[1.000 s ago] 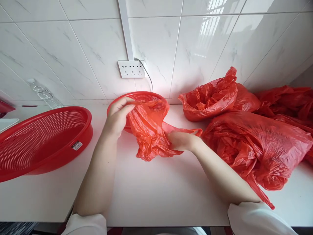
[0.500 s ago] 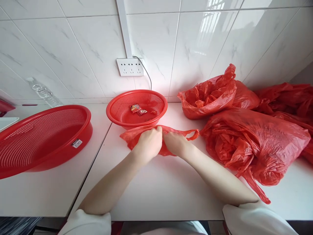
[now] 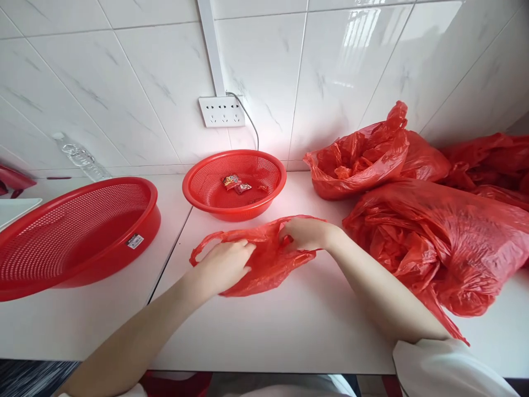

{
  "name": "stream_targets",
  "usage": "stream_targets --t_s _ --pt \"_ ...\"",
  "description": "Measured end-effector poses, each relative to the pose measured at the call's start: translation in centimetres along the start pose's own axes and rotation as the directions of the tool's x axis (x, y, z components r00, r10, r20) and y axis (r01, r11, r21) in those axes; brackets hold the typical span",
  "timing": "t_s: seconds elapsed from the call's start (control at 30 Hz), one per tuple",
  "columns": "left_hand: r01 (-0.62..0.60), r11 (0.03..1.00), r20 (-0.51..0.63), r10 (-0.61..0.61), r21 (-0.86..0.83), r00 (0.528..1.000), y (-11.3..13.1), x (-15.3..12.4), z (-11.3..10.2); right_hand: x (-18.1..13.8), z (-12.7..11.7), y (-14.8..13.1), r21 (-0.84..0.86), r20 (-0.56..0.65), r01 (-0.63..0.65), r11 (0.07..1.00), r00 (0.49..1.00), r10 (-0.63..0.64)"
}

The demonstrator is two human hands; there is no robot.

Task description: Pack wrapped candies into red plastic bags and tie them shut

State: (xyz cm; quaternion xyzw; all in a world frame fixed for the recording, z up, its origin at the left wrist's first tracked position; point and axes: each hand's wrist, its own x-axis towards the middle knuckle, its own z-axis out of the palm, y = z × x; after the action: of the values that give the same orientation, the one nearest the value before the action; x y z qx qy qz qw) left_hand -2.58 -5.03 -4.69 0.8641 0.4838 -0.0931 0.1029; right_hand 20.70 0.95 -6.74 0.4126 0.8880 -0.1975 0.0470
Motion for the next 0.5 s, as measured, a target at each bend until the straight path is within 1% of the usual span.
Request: stream_targets --t_s 0.07,0.1,0.17,0.23,0.3,0.37,0.4,0.43,0.47,0.5 --pt "-0.083 0.996 -0.112 0.086 0.033 0.99 0.8 -0.2 0.0 0.0 0.0 -1.3 -0.031 -0.091 0.149 0.988 0.984 -0.151" --pt "-0.112 0.992 -0.146 0.118 0.049 0.982 0.9 -0.1 0.0 0.0 0.1 -1.9 -0.058 -0.131 0.189 0.98 0.972 -0.195" --pt "-0.151 0.986 -0.148 0.161 0.073 0.976 0.5 0.3 0.5 0.1 0.4 -2.8 -0.108 -0.182 0.23 0.967 0.952 -0.247" --pt "-0.142 0.989 -0.088 0.146 0.05 0.985 -0.8 0.7 1.1 0.2 1.0 -3.0 -0.131 -0.209 0.255 0.958 0.938 -0.278" --pt "-0.069 0.997 0.014 0.069 -0.026 0.998 -2.5 1.0 1.7 0.4 1.6 -2.5 -0.106 -0.188 0.215 0.971 0.954 -0.232" --pt "-0.004 0.992 0.14 0.022 -0.126 0.99 -4.2 1.3 2.3 0.8 2.2 -1.4 -0.033 -0.082 0.118 0.992 0.989 -0.12" --pt "0.005 0.984 0.184 0.028 -0.179 0.983 -5.0 1.4 2.5 0.9 2.5 -0.7 0.001 -0.016 0.065 0.998 0.998 -0.065" --pt "-0.005 0.973 0.203 0.054 -0.232 0.978 -5.8 1.5 2.8 1.1 2.7 0.0 0.025 0.036 0.022 0.999 0.999 -0.023" --pt "-0.031 0.958 0.195 0.089 -0.285 0.977 -6.4 1.6 3.0 1.3 2.9 0.7 0.042 0.069 -0.006 0.999 0.998 0.003" --pt "-0.061 0.94 0.153 0.119 -0.336 0.981 -6.9 1.6 3.2 1.5 3.1 1.3 0.056 0.084 -0.025 0.998 0.996 0.02"
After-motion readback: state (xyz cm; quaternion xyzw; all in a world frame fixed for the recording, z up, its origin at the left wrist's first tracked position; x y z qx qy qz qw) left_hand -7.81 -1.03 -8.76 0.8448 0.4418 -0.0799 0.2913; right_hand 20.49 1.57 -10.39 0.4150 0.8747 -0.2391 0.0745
